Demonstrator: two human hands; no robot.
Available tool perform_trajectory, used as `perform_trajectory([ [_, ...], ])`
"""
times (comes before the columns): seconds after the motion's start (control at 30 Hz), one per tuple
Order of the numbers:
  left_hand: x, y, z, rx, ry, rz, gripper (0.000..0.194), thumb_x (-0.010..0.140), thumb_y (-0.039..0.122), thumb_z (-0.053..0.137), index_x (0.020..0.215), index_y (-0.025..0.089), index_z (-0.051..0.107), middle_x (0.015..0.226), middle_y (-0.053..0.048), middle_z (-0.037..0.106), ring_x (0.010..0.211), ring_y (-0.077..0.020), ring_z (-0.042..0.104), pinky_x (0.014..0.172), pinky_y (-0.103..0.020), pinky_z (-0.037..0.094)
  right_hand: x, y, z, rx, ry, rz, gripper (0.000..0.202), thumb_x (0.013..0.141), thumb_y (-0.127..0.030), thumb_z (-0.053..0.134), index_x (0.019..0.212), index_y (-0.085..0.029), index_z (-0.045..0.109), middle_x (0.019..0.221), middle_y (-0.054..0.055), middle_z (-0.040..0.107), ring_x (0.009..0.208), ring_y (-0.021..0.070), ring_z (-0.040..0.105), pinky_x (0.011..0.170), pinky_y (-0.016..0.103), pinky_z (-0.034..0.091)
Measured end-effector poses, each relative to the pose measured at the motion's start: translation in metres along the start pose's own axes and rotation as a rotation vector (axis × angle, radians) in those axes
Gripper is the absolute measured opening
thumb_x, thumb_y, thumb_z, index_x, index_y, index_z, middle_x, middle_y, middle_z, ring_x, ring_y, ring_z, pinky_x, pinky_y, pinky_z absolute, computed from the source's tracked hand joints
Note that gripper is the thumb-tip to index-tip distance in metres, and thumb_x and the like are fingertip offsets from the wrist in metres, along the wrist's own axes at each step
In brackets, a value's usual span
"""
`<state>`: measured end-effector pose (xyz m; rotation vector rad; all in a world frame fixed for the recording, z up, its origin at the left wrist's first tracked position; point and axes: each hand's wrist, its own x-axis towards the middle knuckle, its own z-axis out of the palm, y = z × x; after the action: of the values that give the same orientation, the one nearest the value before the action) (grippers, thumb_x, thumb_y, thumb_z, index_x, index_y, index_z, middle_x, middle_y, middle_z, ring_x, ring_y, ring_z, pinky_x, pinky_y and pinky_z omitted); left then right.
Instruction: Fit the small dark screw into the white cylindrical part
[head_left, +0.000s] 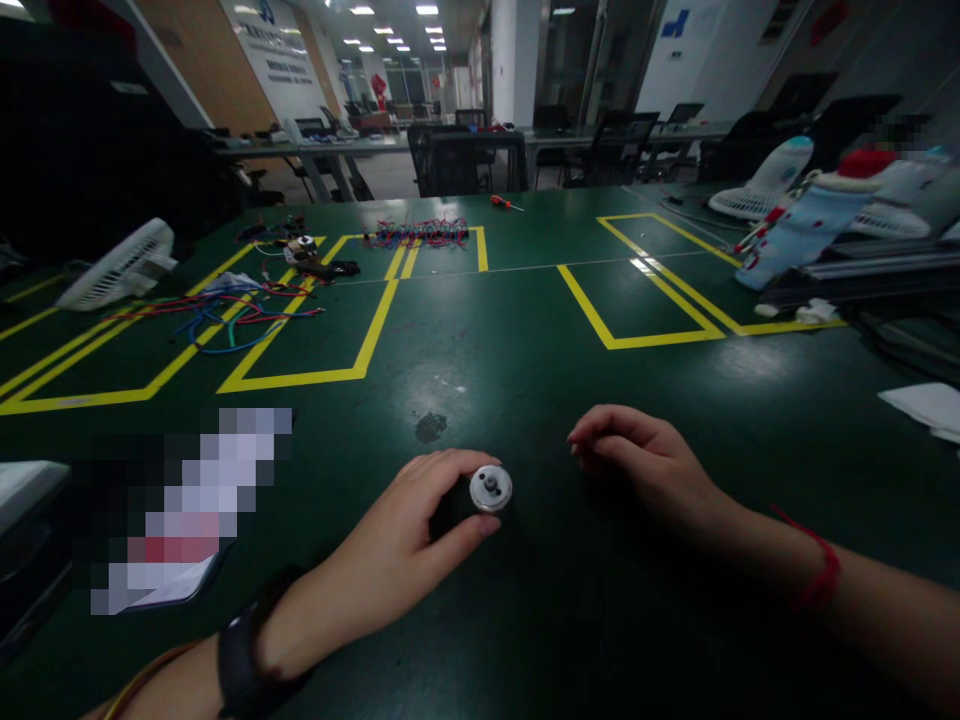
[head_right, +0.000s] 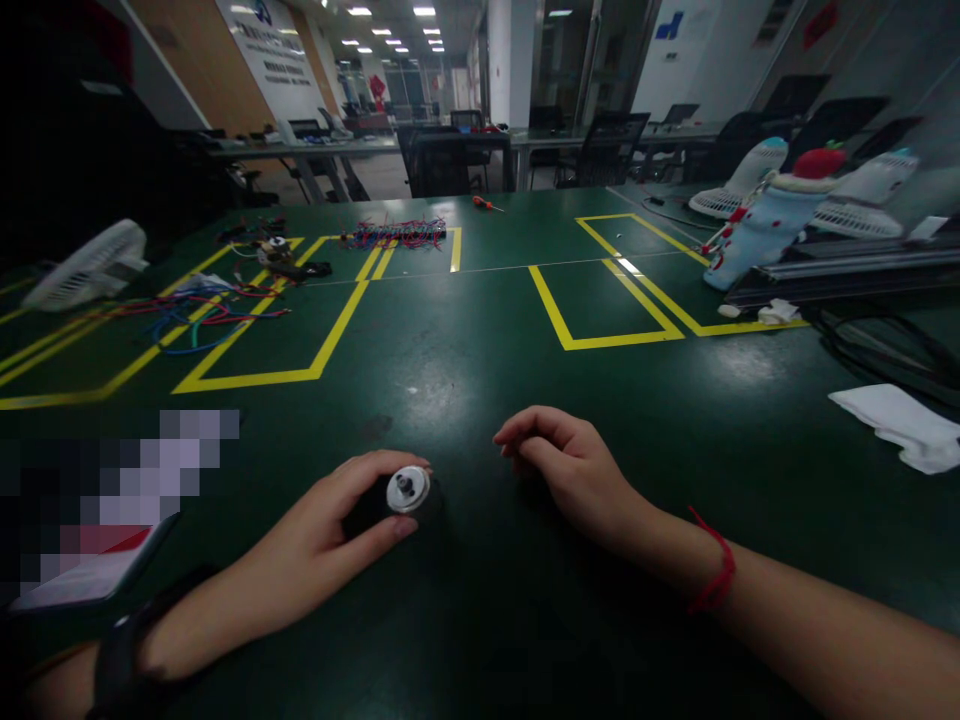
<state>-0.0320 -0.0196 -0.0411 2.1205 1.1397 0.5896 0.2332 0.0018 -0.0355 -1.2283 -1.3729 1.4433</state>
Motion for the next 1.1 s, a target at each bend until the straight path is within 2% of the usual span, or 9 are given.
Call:
perform_trajectory([
  [0.53, 0.000, 0.001, 0.000, -0.002, 0.014, 0.018, 0.037, 0.091, 0.030, 0.061, 0.125, 0.030, 0.048, 0.123, -0.004, 0.059, 0.113, -0.0250, 0.055, 0.099, -0.044, 0.043, 0.001, -0.001, 0.002, -0.038, 0.021, -0.002, 0.011, 0.083, -0.016, 0.054, 0.087, -0.020, 0.064, 0.077, 0.000, 0.060, 0.066, 0.0128, 0.055, 0.057, 0.026, 0.042],
  [0.63, 0.001, 0.001, 0.000, -0.001, 0.021, 0.022, 0.037, 0.091, 0.029, 0.061, 0.125, 0.031, 0.048, 0.122, -0.003, 0.059, 0.113, -0.0245, 0.055, 0.098, -0.044, 0.043, 0.003, -0.004, 0.003, -0.126, 0.017, -0.032, 0.012, 0.086, -0.018, 0.053, 0.088, -0.020, 0.064, 0.079, 0.000, 0.061, 0.067, 0.0134, 0.056, 0.058, 0.026, 0.044],
  [0.7, 0.001, 0.002, 0.001, -0.001, 0.031, 0.024, 0.037, 0.090, 0.028, 0.063, 0.124, 0.032, 0.048, 0.121, -0.002, 0.059, 0.111, -0.0238, 0.056, 0.098, -0.043, 0.043, 0.002, -0.009, 0.006, -0.274, -0.041, -0.108, 0.012, 0.087, -0.020, 0.055, 0.092, -0.021, 0.066, 0.085, 0.002, 0.063, 0.073, 0.0153, 0.058, 0.063, 0.028, 0.047],
  [0.83, 0.002, 0.004, 0.001, -0.012, 0.045, 0.029, 0.036, 0.089, 0.026, 0.063, 0.122, 0.031, 0.049, 0.118, -0.001, 0.060, 0.109, -0.0228, 0.056, 0.097, -0.040, 0.044, 0.000, -0.021, 0.021, -0.544, -0.196, -0.368, 0.021, 0.085, -0.026, 0.065, 0.105, -0.022, 0.069, 0.102, 0.005, 0.062, 0.084, 0.0169, 0.060, 0.073, 0.030, 0.050],
  [1.0, 0.001, 0.004, 0.001, -0.016, 0.027, 0.039, 0.035, 0.090, 0.028, 0.062, 0.123, 0.029, 0.050, 0.120, -0.003, 0.060, 0.110, -0.0239, 0.056, 0.095, -0.040, 0.044, 0.001, -0.033, 0.045, -0.694, -0.182, -0.512, 0.018, 0.084, -0.032, 0.066, 0.099, -0.024, 0.073, 0.112, 0.005, 0.058, 0.091, 0.0184, 0.061, 0.080, 0.033, 0.049],
  [1.1, 0.001, 0.004, 0.001, -0.030, 0.023, 0.038, 0.036, 0.090, 0.027, 0.062, 0.124, 0.029, 0.049, 0.120, -0.002, 0.060, 0.110, -0.0235, 0.056, 0.096, -0.040, 0.044, 0.005, -0.041, 0.048, -0.683, -0.177, -0.542, 0.012, 0.083, -0.028, 0.067, 0.092, -0.023, 0.073, 0.111, 0.005, 0.058, 0.087, 0.0172, 0.061, 0.077, 0.031, 0.049],
])
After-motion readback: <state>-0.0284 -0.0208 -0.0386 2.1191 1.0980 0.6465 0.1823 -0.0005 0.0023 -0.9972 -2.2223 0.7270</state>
